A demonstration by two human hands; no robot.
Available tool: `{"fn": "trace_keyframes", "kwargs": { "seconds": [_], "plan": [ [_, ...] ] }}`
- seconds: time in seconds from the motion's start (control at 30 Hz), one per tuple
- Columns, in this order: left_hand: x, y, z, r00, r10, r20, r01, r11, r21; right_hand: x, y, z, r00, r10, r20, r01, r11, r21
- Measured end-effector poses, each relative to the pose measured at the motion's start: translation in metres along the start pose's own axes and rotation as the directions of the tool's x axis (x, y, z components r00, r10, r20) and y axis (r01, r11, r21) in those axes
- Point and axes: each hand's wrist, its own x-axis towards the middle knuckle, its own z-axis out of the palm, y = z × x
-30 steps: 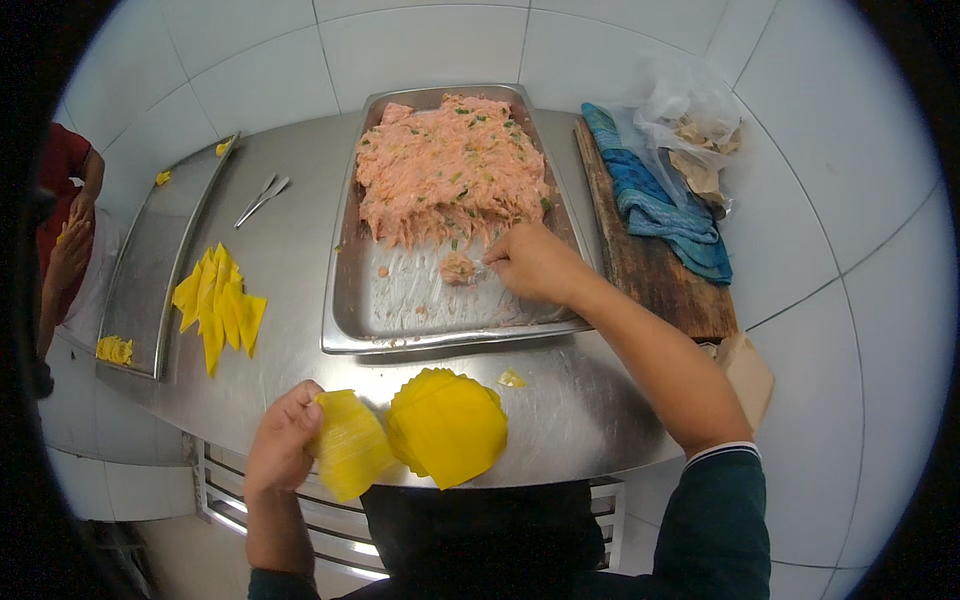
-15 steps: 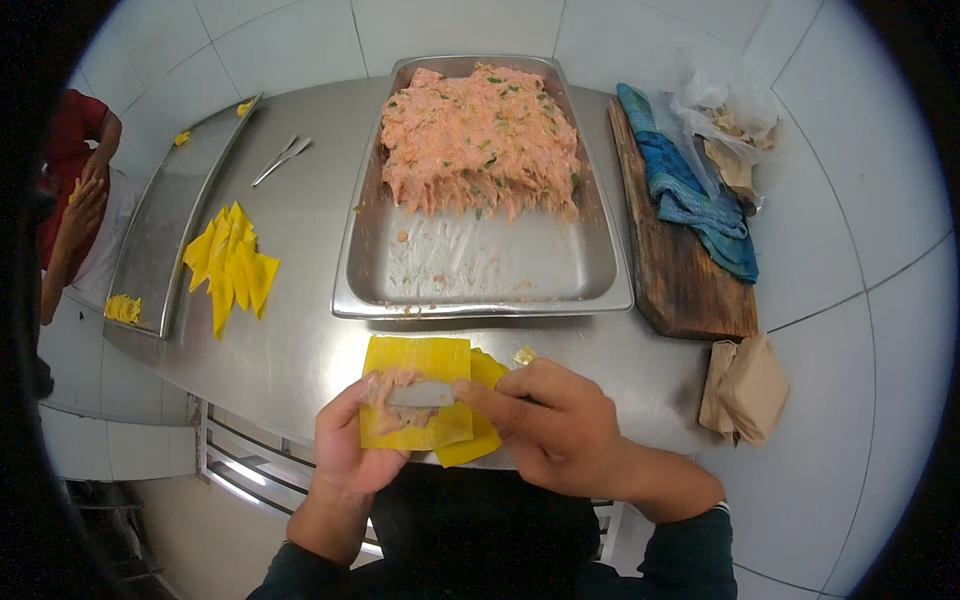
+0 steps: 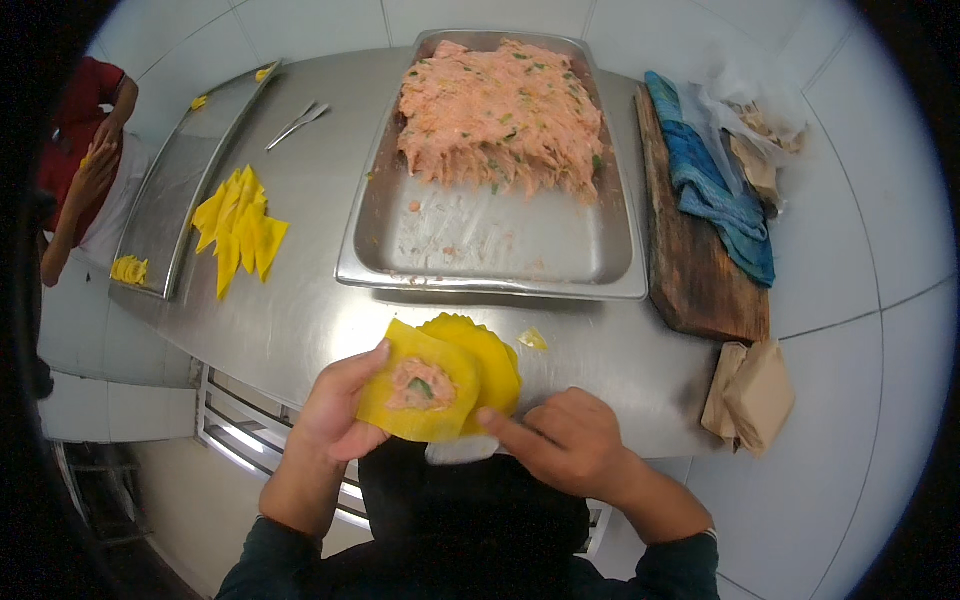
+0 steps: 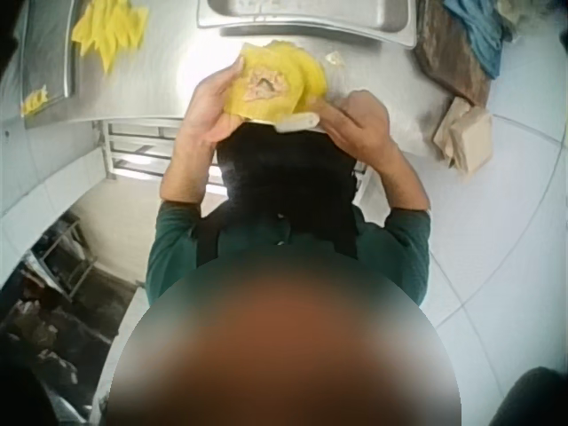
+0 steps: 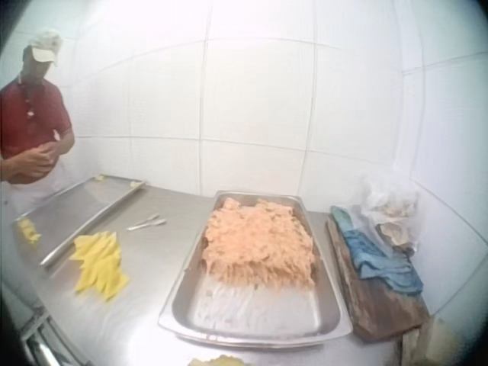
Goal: The person scoops a pink filling from a metal tray with a spoon and places it onto yellow wrapper sheets. They fold the wrappers around the filling and set the finished wraps on a tray. A coworker performs the same task at an adjacent station.
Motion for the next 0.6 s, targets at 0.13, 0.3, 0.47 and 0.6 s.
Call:
{"fn": "trace_keyframes", "kwargs": {
  "seconds": [0.13,0.3,0.47,0.6],
  "plan": [
    [0.003,-0.012,0.013,0.990,-0.137,0.042,0.134,0.989,0.060,0.006,0.001,0.003,0.992,-0.121,0.046,0.116,0.988,0.099],
    [-0.002,-0.017,0.019,0.983,-0.180,0.033,0.141,0.862,0.487,0.012,0.000,0.007,0.997,0.071,0.019,-0.073,0.912,0.404],
    [-0.002,-0.024,0.019,0.901,-0.168,0.400,-0.037,0.889,0.457,0.019,-0.013,0.000,0.917,0.398,0.007,-0.363,0.830,0.423],
    [-0.001,-0.023,0.022,0.845,-0.169,0.508,-0.200,0.780,0.592,0.023,-0.015,-0.002,0.806,0.579,0.123,-0.559,0.677,0.479]
  ]
}}
